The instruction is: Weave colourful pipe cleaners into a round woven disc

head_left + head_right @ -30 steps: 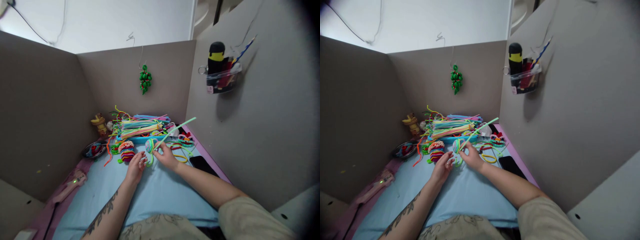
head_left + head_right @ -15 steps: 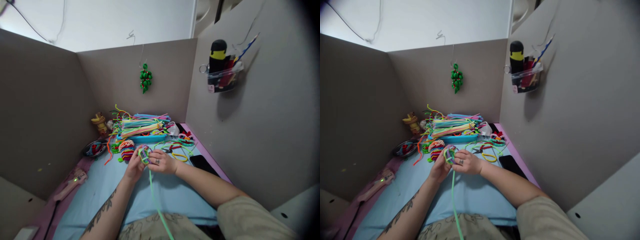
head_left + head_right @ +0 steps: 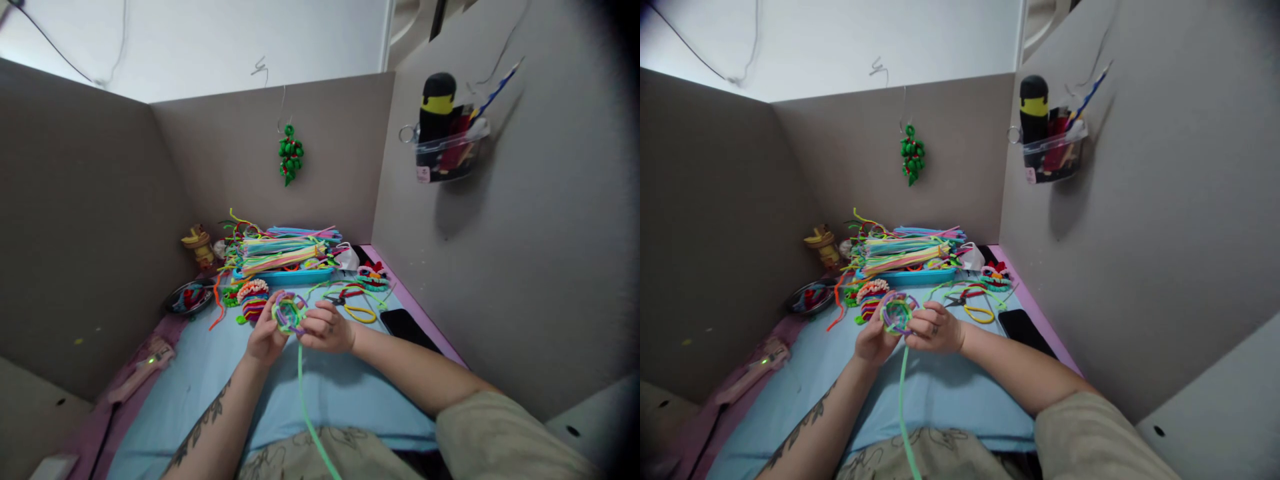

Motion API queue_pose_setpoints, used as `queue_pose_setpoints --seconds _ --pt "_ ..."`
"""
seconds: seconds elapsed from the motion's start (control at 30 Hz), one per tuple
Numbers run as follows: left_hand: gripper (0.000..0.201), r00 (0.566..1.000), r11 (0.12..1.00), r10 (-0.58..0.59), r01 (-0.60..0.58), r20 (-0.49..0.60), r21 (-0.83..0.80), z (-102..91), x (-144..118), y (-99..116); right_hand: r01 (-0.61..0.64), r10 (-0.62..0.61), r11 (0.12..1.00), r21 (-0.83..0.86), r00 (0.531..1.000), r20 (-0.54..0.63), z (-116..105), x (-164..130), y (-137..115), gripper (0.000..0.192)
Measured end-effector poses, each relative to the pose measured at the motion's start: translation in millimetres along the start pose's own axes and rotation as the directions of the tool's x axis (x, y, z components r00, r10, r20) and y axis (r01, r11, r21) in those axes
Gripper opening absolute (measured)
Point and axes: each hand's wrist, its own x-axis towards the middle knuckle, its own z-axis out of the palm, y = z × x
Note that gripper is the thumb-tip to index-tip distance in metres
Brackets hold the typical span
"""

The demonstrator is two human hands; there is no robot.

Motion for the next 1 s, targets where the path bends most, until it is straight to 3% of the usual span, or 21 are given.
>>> queue_pose_setpoints --seconds 0.17,0.37,0.7,1.0 --pt "0.063 1.0 1.0 0.012 -0.012 0.007 0.006 1.9 -1 1 0.092 -0.123 0.984 -0.152 0.97 -0.208 9 -8 3 0.025" --pt "0.062 1.0 1.0 0.014 -0.014 0.01 -0.025 2.2 -1 2 0.016 -0.162 0.941 -0.338 0.899 -0.407 6 3 -3 0.027" --pt "0.061 1.0 1.0 0.018 -0.018 -0.015 -0.021 -0.5 0 2 -0.001 -0.111 0.956 -0.292 0.923 -0.369 -3 12 -8 0.024" --pt "0.064 0.999 0.997 0.013 -0.009 0.046 -0.08 0.8 -1 4 -0.005 -0.102 0.954 -0.3 0.935 -0.339 -5 12 -8 0.015"
